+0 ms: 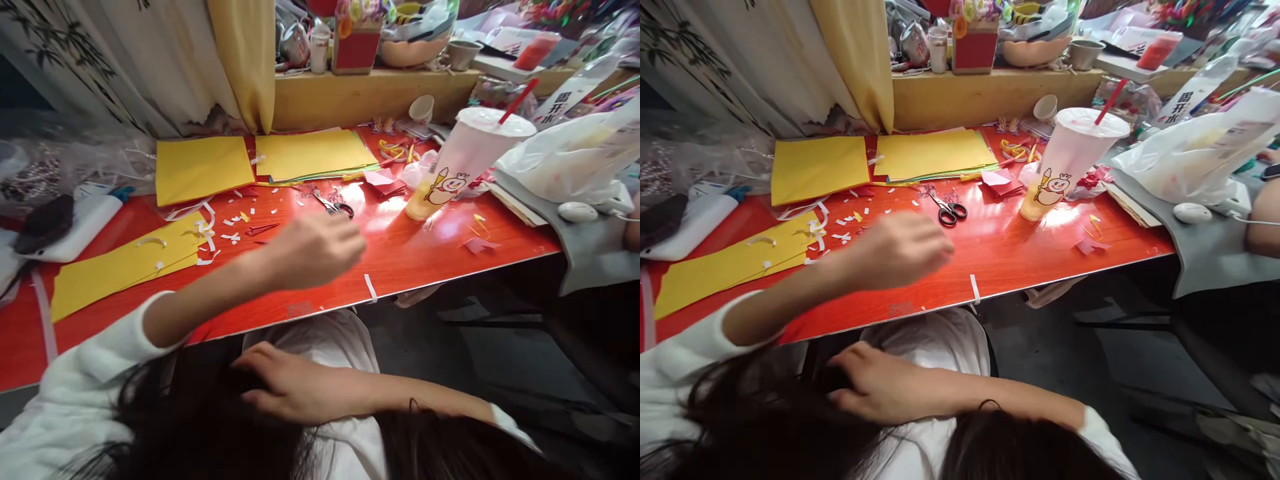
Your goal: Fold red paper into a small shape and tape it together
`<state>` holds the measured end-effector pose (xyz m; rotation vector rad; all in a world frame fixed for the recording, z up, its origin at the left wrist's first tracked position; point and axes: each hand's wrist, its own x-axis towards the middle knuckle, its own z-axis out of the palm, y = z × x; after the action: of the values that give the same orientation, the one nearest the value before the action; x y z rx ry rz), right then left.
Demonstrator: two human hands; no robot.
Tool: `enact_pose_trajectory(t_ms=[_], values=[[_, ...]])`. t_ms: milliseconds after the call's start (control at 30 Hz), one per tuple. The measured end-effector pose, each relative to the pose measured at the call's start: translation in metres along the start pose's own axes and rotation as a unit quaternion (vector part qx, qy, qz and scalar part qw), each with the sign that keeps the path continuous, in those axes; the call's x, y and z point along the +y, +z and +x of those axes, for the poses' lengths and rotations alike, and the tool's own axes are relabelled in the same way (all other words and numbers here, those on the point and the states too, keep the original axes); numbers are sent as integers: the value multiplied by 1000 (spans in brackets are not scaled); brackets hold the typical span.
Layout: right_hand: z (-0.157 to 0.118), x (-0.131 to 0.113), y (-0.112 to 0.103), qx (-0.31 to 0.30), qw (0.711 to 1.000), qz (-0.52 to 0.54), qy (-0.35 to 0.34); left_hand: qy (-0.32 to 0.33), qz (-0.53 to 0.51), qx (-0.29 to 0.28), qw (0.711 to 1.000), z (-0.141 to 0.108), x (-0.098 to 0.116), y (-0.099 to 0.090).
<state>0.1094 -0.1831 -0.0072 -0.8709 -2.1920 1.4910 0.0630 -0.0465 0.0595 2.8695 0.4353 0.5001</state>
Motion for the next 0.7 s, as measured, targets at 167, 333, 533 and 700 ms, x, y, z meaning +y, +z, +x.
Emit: enact_pose_trajectory(t_ms=[167, 333, 533, 700], values=[[-99, 51, -30, 157, 964, -4, 214, 84, 21, -68, 994, 8, -4, 78], [-163, 112, -35, 453, 830, 73, 317, 41, -89, -13, 995, 11, -14, 95], [-143, 158, -17, 394, 847, 153, 322, 42, -126, -10, 991, 8, -14, 93], [-133, 178, -9, 417, 848, 113, 307, 39, -123, -18, 992, 9, -15, 91]])
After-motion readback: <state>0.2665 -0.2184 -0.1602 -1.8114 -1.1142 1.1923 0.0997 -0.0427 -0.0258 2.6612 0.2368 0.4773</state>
